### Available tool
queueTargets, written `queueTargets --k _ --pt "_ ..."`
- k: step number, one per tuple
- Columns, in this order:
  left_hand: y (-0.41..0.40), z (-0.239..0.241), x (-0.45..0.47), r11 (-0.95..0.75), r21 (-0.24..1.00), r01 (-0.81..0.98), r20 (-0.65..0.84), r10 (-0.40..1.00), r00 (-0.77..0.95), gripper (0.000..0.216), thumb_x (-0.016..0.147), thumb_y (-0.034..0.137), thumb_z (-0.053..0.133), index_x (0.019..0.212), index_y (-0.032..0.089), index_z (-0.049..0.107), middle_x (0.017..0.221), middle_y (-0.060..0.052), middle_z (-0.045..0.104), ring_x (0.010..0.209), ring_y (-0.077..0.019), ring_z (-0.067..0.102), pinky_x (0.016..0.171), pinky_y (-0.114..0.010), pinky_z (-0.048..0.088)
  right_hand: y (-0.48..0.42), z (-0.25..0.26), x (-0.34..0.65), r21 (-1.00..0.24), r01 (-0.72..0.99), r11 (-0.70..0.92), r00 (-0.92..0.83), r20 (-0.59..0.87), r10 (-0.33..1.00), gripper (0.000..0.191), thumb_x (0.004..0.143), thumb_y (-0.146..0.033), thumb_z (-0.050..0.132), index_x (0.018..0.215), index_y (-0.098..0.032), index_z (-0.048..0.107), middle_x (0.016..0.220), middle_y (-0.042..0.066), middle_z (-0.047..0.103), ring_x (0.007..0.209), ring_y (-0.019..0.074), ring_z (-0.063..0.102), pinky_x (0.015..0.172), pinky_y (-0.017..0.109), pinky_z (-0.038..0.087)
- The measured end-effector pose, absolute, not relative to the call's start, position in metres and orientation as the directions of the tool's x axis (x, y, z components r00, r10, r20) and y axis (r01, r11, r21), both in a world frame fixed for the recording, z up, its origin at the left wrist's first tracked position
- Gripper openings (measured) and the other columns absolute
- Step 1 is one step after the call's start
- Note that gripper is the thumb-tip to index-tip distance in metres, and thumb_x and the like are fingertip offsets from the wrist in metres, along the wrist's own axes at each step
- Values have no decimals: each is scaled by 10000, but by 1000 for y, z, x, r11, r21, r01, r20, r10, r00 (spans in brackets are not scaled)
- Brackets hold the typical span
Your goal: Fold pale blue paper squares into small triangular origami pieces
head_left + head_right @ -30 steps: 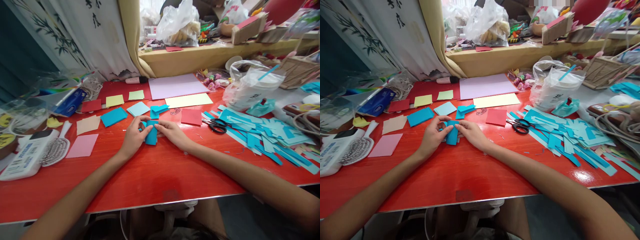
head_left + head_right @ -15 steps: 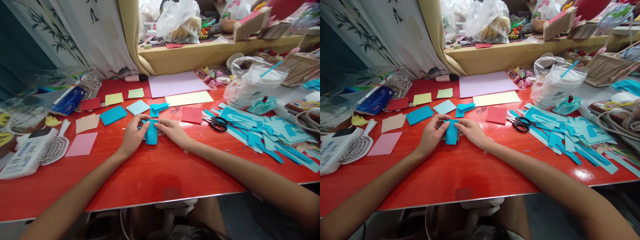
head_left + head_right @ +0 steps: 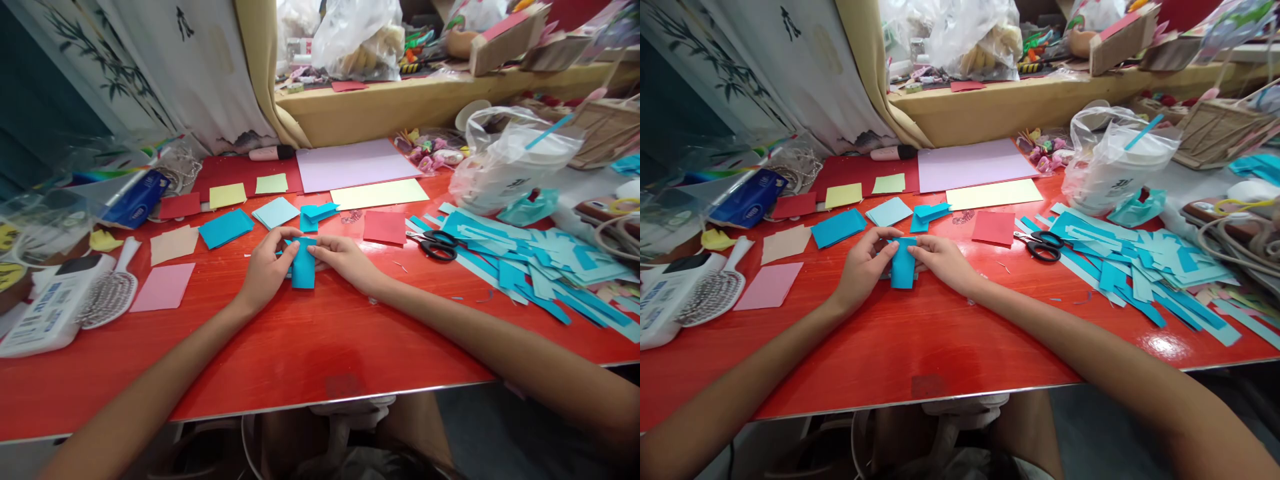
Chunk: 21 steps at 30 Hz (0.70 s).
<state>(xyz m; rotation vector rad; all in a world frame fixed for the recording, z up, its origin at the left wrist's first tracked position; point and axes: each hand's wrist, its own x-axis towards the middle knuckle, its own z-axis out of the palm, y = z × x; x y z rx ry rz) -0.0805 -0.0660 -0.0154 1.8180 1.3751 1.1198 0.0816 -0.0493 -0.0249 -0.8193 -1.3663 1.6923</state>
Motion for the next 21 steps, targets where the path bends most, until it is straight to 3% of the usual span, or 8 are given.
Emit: queueTargets --k 21 --pt "-65 -17 -81 -283 851 443 260 959 112 195 866 326 492 1004 215 574 906 -25 600 750 -139 536 622 -252 463 -49 -26 82 -976 -186 -113 -468 -13 884 124 796 -307 624 789 -186 598 748 4 621 701 129 621 740 333 554"
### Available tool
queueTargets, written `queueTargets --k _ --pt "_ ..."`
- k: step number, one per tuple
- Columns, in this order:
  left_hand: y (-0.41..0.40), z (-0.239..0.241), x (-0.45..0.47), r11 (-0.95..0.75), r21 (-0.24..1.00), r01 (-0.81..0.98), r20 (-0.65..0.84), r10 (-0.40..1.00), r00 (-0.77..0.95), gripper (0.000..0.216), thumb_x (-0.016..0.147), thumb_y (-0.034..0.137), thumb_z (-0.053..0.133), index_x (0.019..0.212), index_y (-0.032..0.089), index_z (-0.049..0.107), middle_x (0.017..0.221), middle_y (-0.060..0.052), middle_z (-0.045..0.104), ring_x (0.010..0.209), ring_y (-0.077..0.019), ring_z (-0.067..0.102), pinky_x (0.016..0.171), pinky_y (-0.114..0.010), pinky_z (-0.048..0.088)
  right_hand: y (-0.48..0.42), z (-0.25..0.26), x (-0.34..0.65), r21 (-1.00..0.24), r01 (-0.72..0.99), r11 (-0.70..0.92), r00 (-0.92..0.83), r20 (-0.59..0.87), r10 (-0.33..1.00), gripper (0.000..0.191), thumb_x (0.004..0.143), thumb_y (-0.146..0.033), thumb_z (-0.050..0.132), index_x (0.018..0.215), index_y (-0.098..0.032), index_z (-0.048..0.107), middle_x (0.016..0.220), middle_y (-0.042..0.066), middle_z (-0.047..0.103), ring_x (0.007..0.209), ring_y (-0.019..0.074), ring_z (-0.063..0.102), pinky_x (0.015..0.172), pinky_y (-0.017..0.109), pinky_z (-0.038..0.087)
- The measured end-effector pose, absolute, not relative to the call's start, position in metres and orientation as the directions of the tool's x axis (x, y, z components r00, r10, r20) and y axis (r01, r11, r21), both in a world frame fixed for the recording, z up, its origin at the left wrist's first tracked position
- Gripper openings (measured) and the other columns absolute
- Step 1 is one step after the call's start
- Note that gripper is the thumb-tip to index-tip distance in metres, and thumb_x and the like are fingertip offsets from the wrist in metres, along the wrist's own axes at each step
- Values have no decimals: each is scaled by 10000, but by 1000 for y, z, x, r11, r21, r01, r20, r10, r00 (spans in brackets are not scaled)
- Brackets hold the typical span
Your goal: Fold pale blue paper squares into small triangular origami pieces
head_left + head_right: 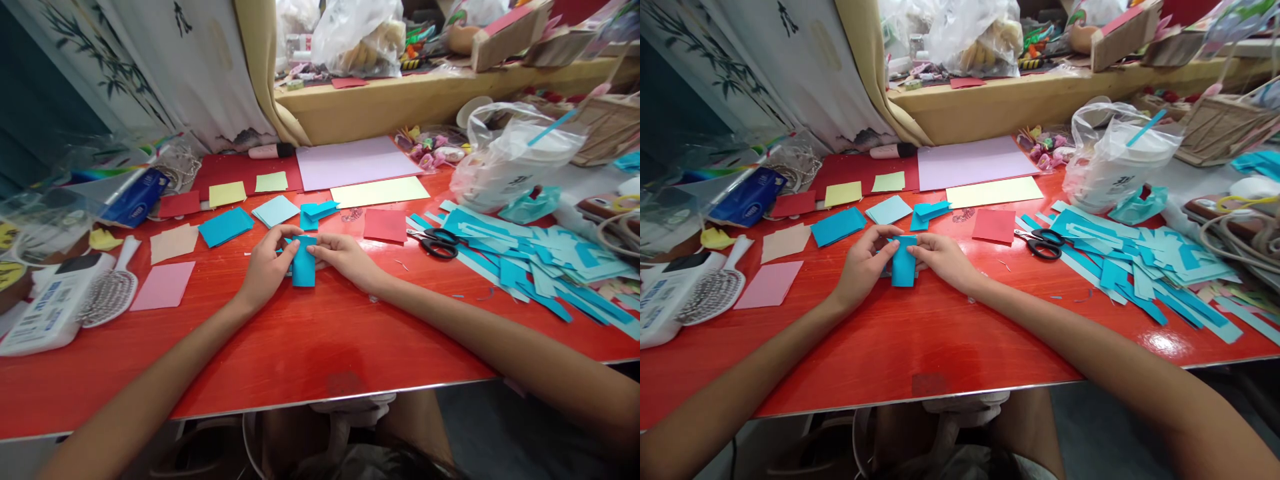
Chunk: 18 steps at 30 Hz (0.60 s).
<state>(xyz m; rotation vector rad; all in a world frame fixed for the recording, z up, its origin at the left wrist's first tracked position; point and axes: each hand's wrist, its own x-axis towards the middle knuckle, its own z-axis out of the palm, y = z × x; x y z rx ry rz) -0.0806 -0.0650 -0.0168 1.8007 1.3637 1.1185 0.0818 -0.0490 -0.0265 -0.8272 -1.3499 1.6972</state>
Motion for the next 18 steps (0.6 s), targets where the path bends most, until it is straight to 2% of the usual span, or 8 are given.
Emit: queueTargets --k 5,10,18 --pt "-58 -16 -83 -255 852 456 243 966 85 223 827 327 556 1013 206 579 1001 -29 607 881 -152 549 717 -258 461 -49 -26 83 -977 -198 -83 -446 15 895 117 798 -285 610 750 -186 570 718 -11 609 686 125 619 704 316 551" --pt "-53 -15 -85 -145 893 425 104 988 118 277 809 437 566 730 172 575 714 2 563 660 -122 501 594 -244 411 -49 -26 84 -989 -149 -17 -392 43 919 158 787 -290 615 700 -189 531 641 -34 555 643 121 589 656 296 535" --pt "-52 -15 -88 -218 881 420 191 976 107 216 774 378 615 715 179 552 709 21 538 624 -101 440 580 -232 374 -49 -26 83 -984 -164 -73 -430 4 903 90 808 -247 582 756 -176 560 727 -14 611 680 121 617 674 288 538"
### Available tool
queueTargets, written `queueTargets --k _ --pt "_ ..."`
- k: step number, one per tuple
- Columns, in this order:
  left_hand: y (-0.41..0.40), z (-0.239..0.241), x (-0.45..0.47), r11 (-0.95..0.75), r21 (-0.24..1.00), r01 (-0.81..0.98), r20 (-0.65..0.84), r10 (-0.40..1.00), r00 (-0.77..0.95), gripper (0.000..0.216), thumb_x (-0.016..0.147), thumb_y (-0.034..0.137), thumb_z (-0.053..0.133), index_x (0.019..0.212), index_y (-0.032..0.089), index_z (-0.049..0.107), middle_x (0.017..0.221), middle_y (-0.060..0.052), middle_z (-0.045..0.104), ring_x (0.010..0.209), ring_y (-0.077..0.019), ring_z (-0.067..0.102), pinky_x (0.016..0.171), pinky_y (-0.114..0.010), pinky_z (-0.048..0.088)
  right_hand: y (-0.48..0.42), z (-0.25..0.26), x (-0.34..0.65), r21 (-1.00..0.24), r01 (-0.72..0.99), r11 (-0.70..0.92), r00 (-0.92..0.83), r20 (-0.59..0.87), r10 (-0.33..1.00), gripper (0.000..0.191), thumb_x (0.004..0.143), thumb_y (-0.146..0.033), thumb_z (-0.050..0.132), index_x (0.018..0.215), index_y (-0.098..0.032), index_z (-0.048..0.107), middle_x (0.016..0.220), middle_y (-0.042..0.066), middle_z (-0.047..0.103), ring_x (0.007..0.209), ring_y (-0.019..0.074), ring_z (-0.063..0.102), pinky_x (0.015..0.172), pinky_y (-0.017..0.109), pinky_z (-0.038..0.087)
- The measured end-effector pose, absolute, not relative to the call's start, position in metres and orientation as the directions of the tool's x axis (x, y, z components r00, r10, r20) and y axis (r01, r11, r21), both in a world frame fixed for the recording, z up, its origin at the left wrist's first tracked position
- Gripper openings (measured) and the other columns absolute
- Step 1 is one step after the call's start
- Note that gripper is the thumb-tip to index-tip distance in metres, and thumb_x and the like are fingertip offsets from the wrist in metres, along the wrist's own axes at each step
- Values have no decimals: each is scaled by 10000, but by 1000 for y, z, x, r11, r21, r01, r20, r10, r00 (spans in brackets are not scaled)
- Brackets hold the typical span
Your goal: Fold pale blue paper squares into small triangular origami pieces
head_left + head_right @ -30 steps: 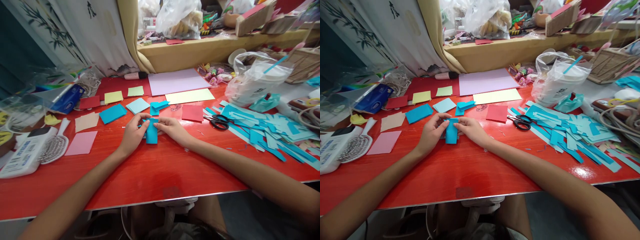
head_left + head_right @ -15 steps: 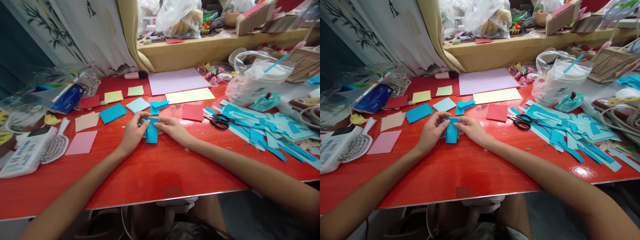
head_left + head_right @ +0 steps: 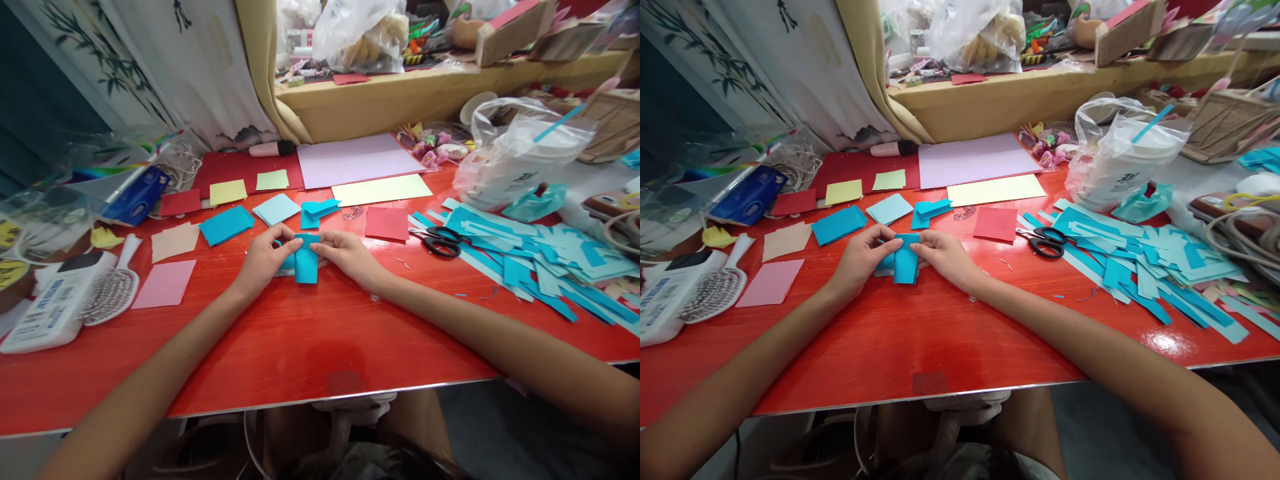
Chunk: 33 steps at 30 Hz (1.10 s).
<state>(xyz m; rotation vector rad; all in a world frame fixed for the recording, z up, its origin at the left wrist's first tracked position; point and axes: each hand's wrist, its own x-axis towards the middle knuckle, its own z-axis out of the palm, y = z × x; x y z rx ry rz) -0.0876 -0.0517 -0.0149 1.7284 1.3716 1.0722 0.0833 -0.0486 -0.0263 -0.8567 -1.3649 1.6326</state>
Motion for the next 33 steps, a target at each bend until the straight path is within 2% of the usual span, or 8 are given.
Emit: queueTargets --k 8,12,16,21,30,33 --pt "-57 -12 -84 -197 922 332 185 980 68 200 773 358 612 704 177 562 712 16 544 655 -111 456 591 -231 368 -49 -23 84 -986 -144 -87 -459 -11 888 115 822 -228 573 734 -174 523 667 -24 595 617 103 616 632 267 540" --pt "-57 -11 -85 -182 921 345 171 983 65 214 789 366 592 696 174 566 692 15 537 630 -107 441 565 -233 355 -48 -25 84 -991 -114 -70 -489 -6 872 99 838 -241 554 773 -170 529 662 -13 609 598 111 630 617 273 542" --pt "-54 -12 -86 -172 910 377 154 985 78 227 785 384 595 718 168 582 696 12 547 620 -104 439 555 -233 354 -48 -25 84 -990 -127 -61 -465 5 885 114 830 -243 562 752 -172 520 643 -23 605 575 110 630 585 264 537" --pt "-52 -13 -87 -166 904 394 140 986 94 245 766 405 617 714 166 594 694 5 556 621 -107 441 551 -232 354 -48 -26 86 -992 -122 34 -395 80 915 141 824 -266 574 733 -171 524 604 -29 574 560 116 611 569 272 519" --pt "-51 -12 -90 -173 889 424 127 983 134 264 764 429 617 725 168 604 716 -1 591 631 -115 488 564 -241 378 -48 -27 85 -997 -58 44 -415 64 907 101 835 -276 543 853 -178 558 660 -21 577 613 129 595 620 292 507" --pt "-50 -12 -90 -190 872 451 126 978 168 255 772 422 611 729 170 605 729 4 601 639 -115 498 585 -246 385 -48 -28 86 -992 -24 122 -354 122 927 157 825 -330 573 885 -185 579 800 4 621 731 136 600 702 294 490"
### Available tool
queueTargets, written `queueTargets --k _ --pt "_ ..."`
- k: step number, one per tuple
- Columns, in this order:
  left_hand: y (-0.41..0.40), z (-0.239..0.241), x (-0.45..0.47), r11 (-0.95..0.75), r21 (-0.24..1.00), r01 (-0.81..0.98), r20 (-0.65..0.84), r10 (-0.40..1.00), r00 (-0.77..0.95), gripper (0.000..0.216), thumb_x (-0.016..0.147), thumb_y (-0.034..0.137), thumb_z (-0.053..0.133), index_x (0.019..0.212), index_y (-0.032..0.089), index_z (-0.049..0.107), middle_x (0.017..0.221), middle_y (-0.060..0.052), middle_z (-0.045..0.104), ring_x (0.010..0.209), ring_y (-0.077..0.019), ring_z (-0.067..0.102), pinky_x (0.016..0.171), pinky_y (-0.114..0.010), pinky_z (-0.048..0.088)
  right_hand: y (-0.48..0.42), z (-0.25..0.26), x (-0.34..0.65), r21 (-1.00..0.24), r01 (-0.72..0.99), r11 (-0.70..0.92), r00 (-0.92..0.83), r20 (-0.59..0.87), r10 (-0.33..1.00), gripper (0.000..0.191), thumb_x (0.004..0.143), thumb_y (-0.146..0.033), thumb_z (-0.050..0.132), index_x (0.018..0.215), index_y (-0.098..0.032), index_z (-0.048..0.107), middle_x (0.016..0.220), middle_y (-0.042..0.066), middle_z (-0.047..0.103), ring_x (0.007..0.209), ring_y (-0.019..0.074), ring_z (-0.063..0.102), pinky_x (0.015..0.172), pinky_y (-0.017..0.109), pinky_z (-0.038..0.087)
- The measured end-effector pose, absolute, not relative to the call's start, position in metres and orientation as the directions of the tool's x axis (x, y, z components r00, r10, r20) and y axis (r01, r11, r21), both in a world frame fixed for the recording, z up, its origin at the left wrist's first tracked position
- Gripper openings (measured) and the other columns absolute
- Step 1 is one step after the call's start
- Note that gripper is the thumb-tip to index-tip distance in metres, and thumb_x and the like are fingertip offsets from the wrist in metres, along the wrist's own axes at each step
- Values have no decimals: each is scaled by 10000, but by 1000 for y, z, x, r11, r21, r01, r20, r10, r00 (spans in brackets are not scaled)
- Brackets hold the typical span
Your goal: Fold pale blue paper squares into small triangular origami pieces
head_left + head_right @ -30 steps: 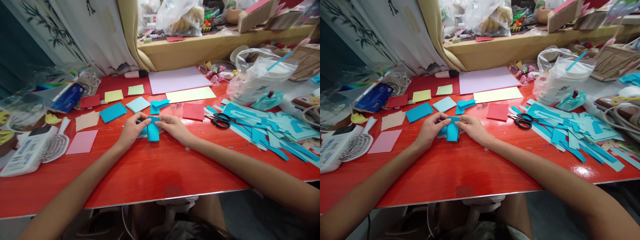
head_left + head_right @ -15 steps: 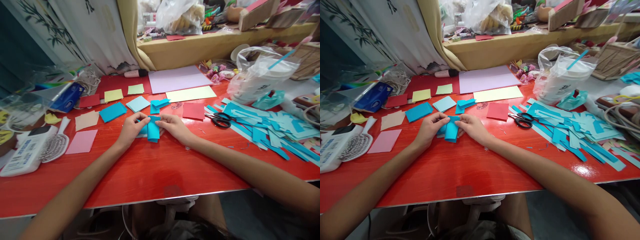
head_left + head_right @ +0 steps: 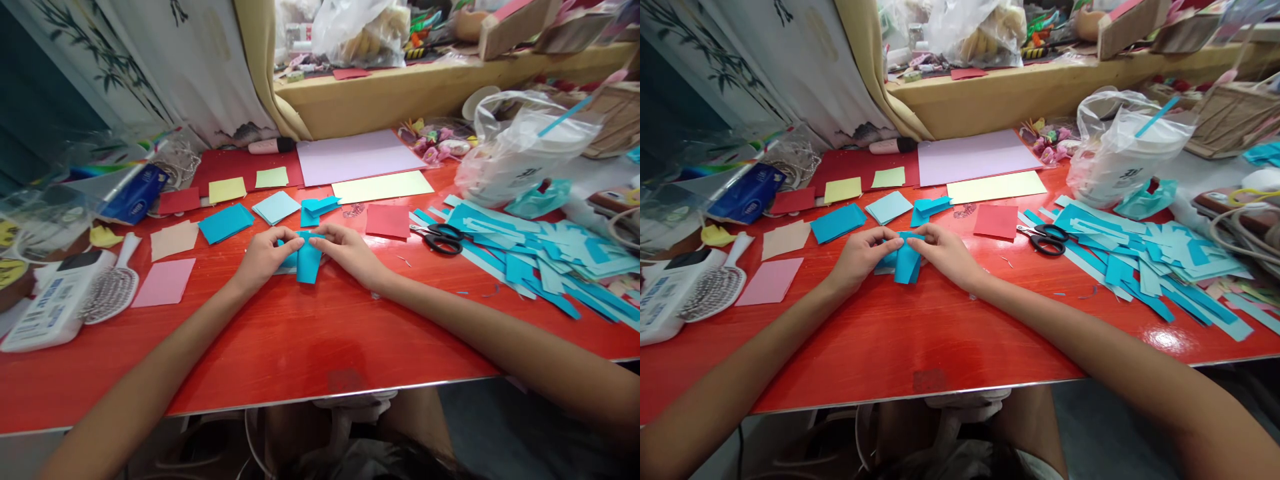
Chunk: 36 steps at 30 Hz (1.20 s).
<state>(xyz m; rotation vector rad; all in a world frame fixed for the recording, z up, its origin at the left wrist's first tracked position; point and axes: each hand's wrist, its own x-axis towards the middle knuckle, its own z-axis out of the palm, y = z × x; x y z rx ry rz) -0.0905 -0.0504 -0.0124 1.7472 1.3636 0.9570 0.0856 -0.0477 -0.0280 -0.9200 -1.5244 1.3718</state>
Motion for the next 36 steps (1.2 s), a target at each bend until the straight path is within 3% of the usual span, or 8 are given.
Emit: queueTargets --k 4,13,25,36 --pt "-54 -12 -88 -256 823 508 147 958 245 250 794 416 594 723 176 596 737 8 602 671 -123 507 633 -255 389 -47 -29 88 -974 50 222 -324 194 926 219 819 -394 588 897 -190 603 969 28 635 885 153 579 799 302 449" --pt "-63 -13 -80 -490 595 637 269 868 417 241 873 369 511 717 188 547 770 -2 603 791 -160 507 765 -304 371 -47 -28 88 -963 131 235 -332 181 926 164 837 -304 541 735 -180 506 752 0 553 712 128 506 654 277 407" --pt "-63 -17 -80 -525 543 655 319 851 417 217 877 344 509 729 189 544 742 -12 589 766 -167 494 734 -302 359 -49 -27 87 -954 192 231 -328 160 931 227 825 -369 576 721 -192 479 727 -2 547 687 132 496 599 265 373" --pt "-63 -12 -79 -453 613 647 244 888 390 204 854 319 531 699 186 522 743 -4 581 747 -153 505 700 -280 368 -48 -28 88 -929 251 271 -285 197 938 260 837 -404 547 709 -182 502 704 -5 532 654 124 461 595 268 348"
